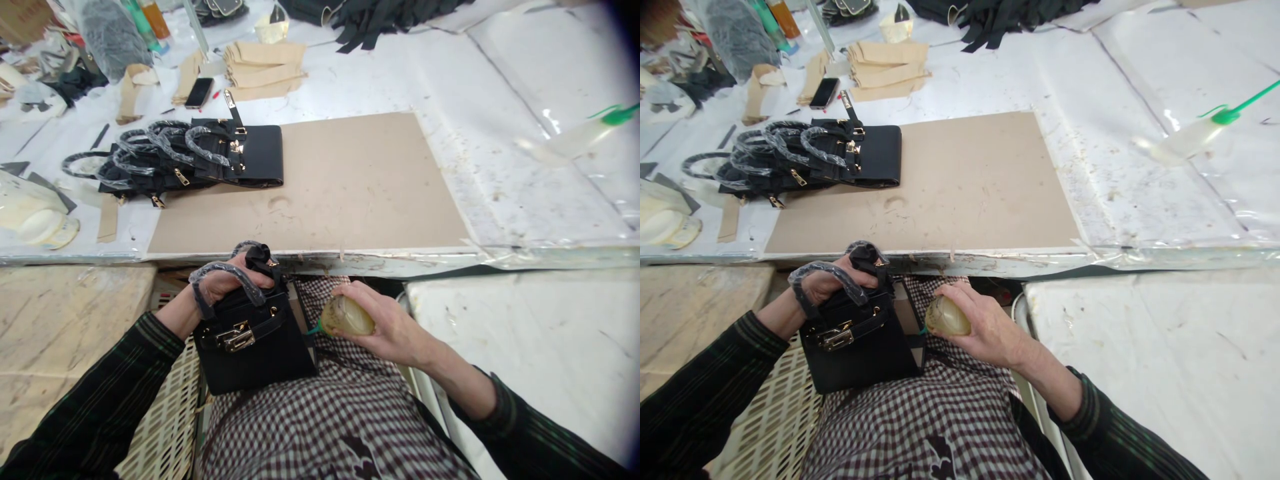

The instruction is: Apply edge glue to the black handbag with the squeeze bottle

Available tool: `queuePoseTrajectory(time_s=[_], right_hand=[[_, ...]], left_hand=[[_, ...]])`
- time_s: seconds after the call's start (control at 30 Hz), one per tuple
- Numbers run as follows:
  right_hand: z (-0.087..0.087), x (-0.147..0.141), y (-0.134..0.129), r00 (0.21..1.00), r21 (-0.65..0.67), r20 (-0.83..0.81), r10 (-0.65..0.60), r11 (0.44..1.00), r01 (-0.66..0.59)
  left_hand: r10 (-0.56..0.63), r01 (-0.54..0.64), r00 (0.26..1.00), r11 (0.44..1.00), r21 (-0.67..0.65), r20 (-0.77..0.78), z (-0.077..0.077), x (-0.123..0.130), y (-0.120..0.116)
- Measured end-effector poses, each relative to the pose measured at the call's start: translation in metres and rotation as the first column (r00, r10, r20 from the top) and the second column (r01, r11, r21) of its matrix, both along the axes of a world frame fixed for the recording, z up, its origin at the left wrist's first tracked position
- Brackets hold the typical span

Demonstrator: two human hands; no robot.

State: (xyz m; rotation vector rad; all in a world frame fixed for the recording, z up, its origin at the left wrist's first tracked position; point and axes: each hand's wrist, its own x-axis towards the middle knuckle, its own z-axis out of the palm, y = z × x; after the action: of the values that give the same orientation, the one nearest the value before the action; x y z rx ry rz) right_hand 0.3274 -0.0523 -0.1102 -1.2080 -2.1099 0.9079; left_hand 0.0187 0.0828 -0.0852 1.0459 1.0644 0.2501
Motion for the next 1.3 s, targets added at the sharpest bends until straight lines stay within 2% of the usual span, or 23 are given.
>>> queuePoseTrajectory(time_s=[0.1, 0.2, 0.37, 0.47, 0.6, 0.7, 0.8, 1.1, 1.3], right_hand=[[0.001, 0.0, 0.0, 0.999, 0.024, -0.017, -0.032, 0.999, 0.032], [0.006, 0.002, 0.003, 0.992, 0.106, -0.06, -0.115, 0.987, 0.121], [0.014, 0.002, 0.012, 0.972, 0.305, -0.119, -0.204, 0.924, 0.231], [0.016, 0.001, 0.014, 0.974, 0.347, -0.11, -0.198, 0.911, 0.224], [0.016, 0.002, 0.01, 0.988, 0.373, -0.072, -0.138, 0.915, 0.155], [0.014, 0.004, 0.003, 0.996, 0.321, -0.03, -0.088, 0.942, 0.093], [0.009, 0.005, -0.003, 0.998, 0.246, -0.014, -0.06, 0.967, 0.061], [-0.002, 0.0, -0.015, 0.996, 0.092, 0.087, -0.014, 0.996, 0.006], [-0.002, -0.001, -0.011, 0.998, -0.081, 0.04, -0.047, 0.995, 0.05]], left_hand=[[-0.011, 0.011, 1.0, 1.0, -0.015, -0.013, 0.0, 0.0, 0.0], [-0.013, 0.013, 1.0, 1.0, -0.002, -0.012, 0.001, 0.0, -0.001], [-0.001, 0.001, 0.999, 1.0, 0.002, 0.038, 0.001, 0.001, -0.002], [0.014, -0.014, 1.0, 1.0, 0.02, 0.017, 0.002, 0.002, -0.002], [0.011, -0.011, 0.999, 1.0, 0.012, 0.037, 0.0, 0.002, -0.003], [0.006, -0.006, 0.998, 1.0, 0.004, 0.069, -0.002, 0.002, -0.004], [0.002, -0.002, 1.0, 1.0, 0.01, 0.025, -0.002, 0.002, -0.003], [0.015, -0.015, 1.0, 1.0, -0.027, -0.016, 0.0, 0.0, -0.005], [0.001, -0.001, 1.0, 1.0, -0.025, 0.001, 0.0, 0.003, -0.009]])
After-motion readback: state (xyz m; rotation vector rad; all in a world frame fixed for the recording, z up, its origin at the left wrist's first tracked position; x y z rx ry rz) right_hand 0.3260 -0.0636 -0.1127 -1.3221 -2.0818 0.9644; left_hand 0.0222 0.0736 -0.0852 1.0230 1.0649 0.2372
